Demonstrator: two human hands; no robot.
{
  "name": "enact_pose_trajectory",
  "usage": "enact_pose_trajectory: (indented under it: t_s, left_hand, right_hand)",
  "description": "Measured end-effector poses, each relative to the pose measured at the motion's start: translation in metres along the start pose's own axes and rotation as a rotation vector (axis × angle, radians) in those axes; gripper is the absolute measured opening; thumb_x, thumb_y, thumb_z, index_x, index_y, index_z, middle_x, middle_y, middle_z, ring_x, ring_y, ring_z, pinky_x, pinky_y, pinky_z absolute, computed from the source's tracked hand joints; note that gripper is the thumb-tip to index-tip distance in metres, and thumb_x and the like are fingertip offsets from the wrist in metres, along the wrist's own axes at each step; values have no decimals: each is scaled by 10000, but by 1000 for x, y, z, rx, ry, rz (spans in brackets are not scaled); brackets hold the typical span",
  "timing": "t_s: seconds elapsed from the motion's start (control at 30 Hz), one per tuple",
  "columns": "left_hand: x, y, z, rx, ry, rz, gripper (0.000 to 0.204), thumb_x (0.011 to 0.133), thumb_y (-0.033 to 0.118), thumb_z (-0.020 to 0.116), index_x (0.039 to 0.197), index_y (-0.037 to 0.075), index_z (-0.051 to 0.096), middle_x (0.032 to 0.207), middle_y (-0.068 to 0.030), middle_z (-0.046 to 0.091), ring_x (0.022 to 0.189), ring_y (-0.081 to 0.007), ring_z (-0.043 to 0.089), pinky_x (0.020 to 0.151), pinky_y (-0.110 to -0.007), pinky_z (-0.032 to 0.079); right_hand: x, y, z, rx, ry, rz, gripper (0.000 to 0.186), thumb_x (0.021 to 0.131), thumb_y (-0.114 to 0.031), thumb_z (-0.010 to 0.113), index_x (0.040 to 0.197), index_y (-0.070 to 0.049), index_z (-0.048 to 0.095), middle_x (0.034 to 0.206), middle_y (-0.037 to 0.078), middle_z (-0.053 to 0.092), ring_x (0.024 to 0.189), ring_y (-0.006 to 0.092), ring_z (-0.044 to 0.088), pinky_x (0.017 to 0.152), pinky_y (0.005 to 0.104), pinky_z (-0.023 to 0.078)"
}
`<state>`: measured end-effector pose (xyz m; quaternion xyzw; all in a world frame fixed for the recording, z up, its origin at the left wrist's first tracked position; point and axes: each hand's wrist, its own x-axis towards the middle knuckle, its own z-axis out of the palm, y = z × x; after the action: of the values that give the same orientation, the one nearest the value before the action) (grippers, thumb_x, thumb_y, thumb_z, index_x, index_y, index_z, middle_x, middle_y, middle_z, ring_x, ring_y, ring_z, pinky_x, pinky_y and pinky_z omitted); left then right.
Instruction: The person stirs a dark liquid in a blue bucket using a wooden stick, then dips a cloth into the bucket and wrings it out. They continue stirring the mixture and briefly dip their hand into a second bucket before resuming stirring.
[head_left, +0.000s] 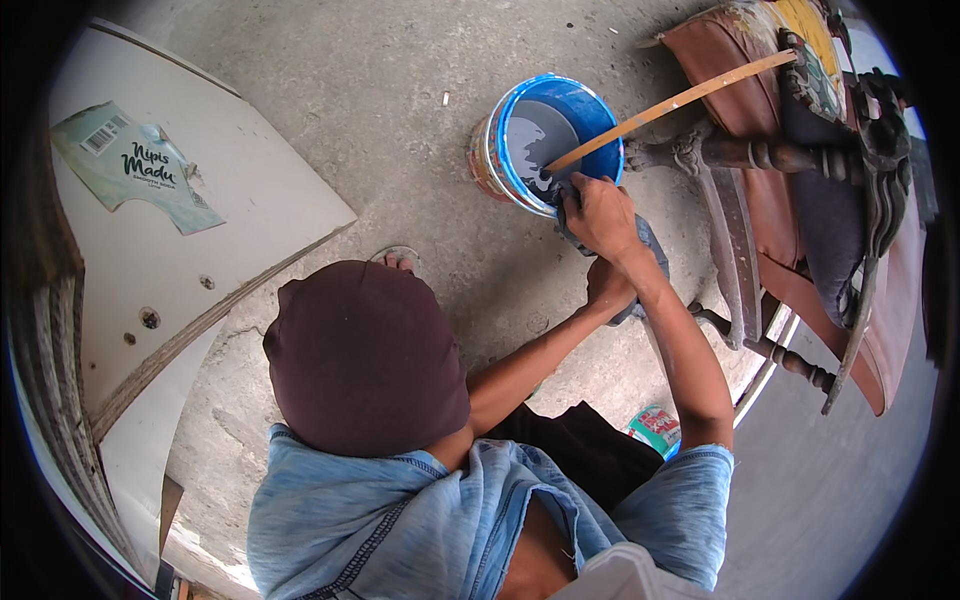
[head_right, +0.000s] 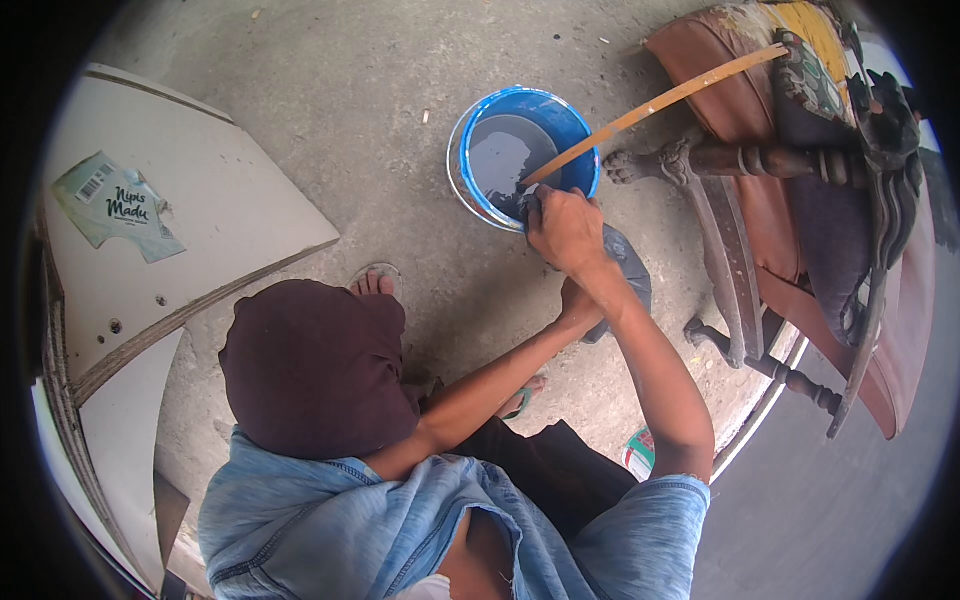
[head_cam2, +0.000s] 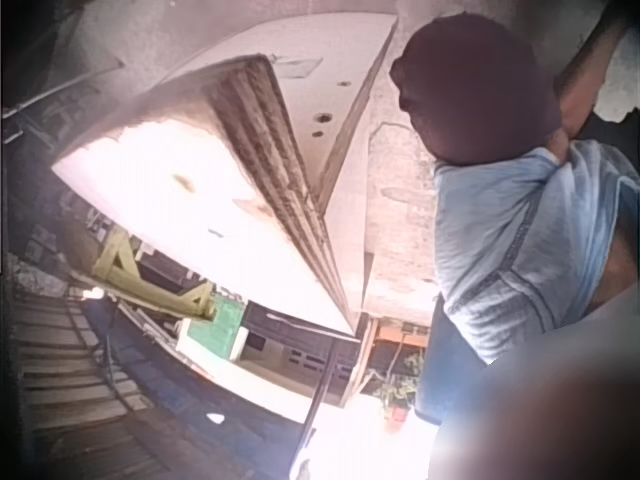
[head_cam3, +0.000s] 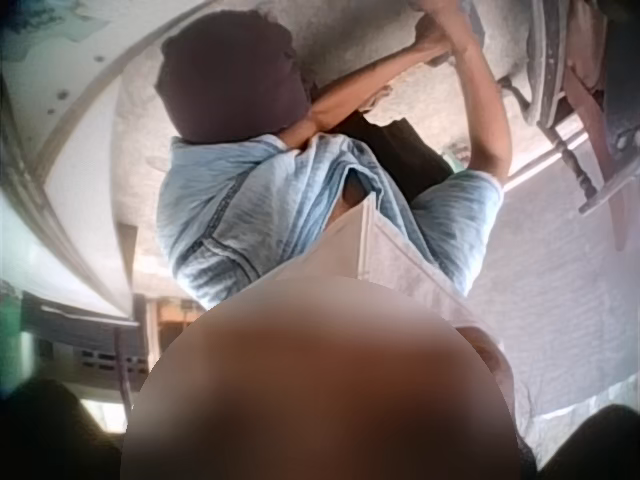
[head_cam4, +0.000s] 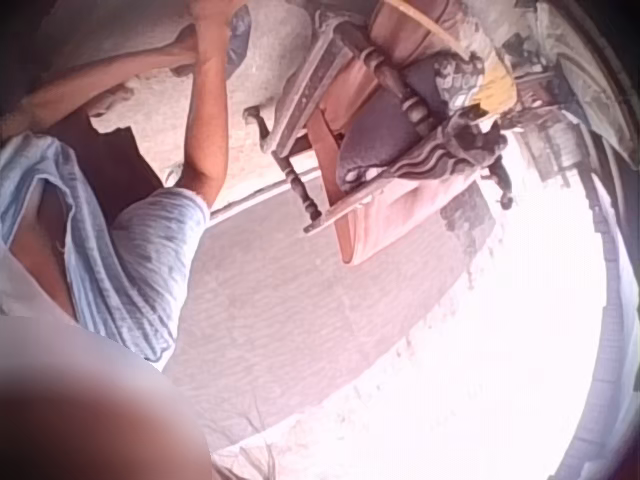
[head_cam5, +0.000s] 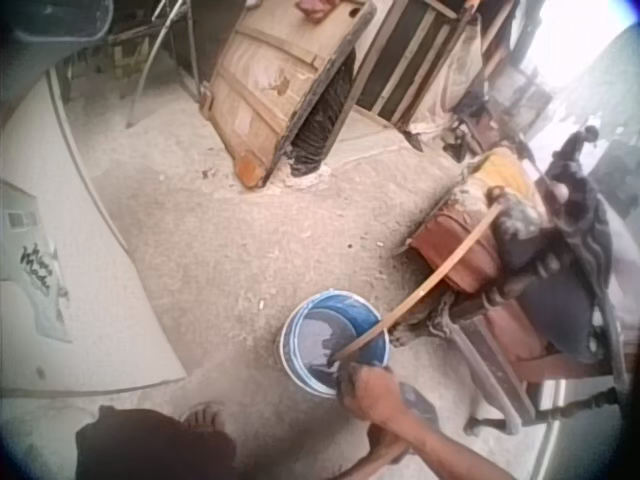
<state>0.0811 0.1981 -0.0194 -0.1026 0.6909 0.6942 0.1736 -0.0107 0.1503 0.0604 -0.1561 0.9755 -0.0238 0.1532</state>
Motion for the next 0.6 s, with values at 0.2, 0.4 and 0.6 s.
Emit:
enact_pose_trajectory:
  t_s: [0.2, 0.4, 0.6]
  left_hand:
    - [1, -1, -3, -62, -60, -60, 385, 894, 451, 602, 1048, 100, 629, 939, -127, 692, 911, -330, 675, 746, -472, 484]
    - [-2, 11, -10, -75, 1, -93, 392, 904, 460, 578, 1073, 111, 633, 979, -144, 700, 943, -345, 677, 751, -482, 491]
    - [-1, 12, -15, -52, -53, -75, 520, 908, 514, 582, 1042, 24, 693, 1000, -223, 724, 990, -394, 681, 806, -477, 506]
  right_hand:
    - [3, -3, -18, 195, -152, 51, 305, 880, -272, 663, 1117, -91, 725, 902, 173, 741, 945, 367, 700, 915, 490, 506]
    - [6, 8, -8, 206, -126, 23, 312, 852, -245, 680, 1107, -73, 729, 839, 175, 734, 898, 370, 705, 891, 459, 524]
    - [4, 5, -7, 191, -74, 65, 281, 825, -233, 713, 1055, -75, 745, 834, 162, 736, 879, 355, 712, 851, 442, 543]
